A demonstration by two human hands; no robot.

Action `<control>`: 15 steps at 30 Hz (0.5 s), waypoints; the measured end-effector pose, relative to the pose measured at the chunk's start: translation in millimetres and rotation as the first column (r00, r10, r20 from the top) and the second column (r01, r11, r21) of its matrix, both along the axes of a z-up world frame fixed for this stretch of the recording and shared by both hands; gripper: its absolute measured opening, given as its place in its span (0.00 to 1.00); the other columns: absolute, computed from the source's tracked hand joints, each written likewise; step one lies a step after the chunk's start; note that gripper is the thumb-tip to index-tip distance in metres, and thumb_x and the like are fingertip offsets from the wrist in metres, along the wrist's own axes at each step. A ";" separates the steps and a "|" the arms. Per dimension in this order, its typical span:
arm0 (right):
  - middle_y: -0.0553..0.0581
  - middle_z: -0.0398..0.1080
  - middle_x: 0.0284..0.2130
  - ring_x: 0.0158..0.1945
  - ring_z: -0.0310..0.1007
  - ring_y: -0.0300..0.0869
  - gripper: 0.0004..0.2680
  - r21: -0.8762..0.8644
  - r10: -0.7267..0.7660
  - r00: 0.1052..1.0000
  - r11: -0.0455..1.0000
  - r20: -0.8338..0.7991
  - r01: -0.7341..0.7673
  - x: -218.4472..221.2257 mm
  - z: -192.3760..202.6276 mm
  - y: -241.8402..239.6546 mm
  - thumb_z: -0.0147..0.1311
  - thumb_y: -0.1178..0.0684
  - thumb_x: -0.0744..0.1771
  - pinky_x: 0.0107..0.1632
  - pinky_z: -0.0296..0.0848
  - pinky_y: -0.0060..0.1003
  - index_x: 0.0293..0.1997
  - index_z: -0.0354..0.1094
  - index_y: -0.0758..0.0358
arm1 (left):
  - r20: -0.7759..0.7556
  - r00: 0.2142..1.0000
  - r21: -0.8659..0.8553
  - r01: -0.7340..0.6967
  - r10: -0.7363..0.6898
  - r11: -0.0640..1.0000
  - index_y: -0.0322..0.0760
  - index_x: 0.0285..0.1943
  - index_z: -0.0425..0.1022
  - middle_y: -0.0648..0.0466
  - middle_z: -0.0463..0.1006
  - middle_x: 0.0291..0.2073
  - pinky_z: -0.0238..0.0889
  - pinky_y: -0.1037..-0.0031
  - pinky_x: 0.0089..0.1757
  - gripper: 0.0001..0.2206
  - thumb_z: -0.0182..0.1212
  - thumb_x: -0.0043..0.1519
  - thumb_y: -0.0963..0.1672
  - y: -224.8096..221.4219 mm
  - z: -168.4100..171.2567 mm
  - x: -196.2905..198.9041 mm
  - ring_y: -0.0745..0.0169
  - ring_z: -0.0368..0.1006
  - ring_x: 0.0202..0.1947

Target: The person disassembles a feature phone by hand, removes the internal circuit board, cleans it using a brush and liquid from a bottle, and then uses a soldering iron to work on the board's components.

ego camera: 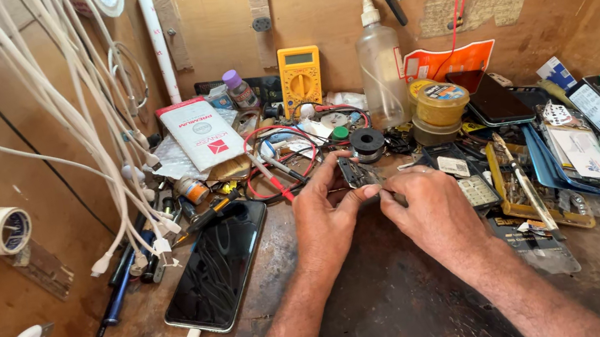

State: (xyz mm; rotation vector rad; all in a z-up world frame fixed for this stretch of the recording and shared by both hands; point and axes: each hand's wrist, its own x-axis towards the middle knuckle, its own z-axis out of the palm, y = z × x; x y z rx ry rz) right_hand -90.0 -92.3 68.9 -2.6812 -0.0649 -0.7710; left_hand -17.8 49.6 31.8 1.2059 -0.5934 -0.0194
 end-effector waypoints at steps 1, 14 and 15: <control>0.68 0.76 0.30 0.38 0.77 0.59 0.06 -0.004 -0.010 1.000 1.000 0.010 0.010 -0.1 -1.5 1.4 0.61 0.56 0.63 0.43 0.74 0.52 0.31 0.74 0.71 | 0.005 1.000 0.014 -0.013 0.013 1.000 0.30 0.60 0.73 0.55 0.82 0.41 0.73 0.78 0.44 0.21 0.69 0.57 0.36 0.2 0.5 0.1 0.74 0.77 0.41; 0.67 0.76 0.30 0.34 0.79 0.57 0.05 -0.041 -0.108 0.985 0.993 0.131 0.114 6.9 -22.4 -3.4 0.59 0.56 0.66 0.41 0.76 0.50 0.34 0.75 0.68 | 0.007 0.997 0.072 -0.078 0.078 0.994 0.29 0.60 0.73 0.55 0.81 0.40 0.72 0.78 0.42 0.22 0.71 0.56 0.37 0.0 -4.1 1.7 0.73 0.76 0.38; 0.67 0.76 0.30 0.34 0.79 0.57 0.05 0.011 -0.121 0.984 0.993 0.130 0.121 5.7 -21.6 -6.0 0.59 0.56 0.66 0.40 0.76 0.49 0.36 0.76 0.68 | -0.001 0.997 0.086 -0.082 0.082 0.993 0.29 0.61 0.73 0.55 0.81 0.39 0.72 0.78 0.41 0.22 0.71 0.56 0.37 0.4 -4.8 2.0 0.73 0.75 0.38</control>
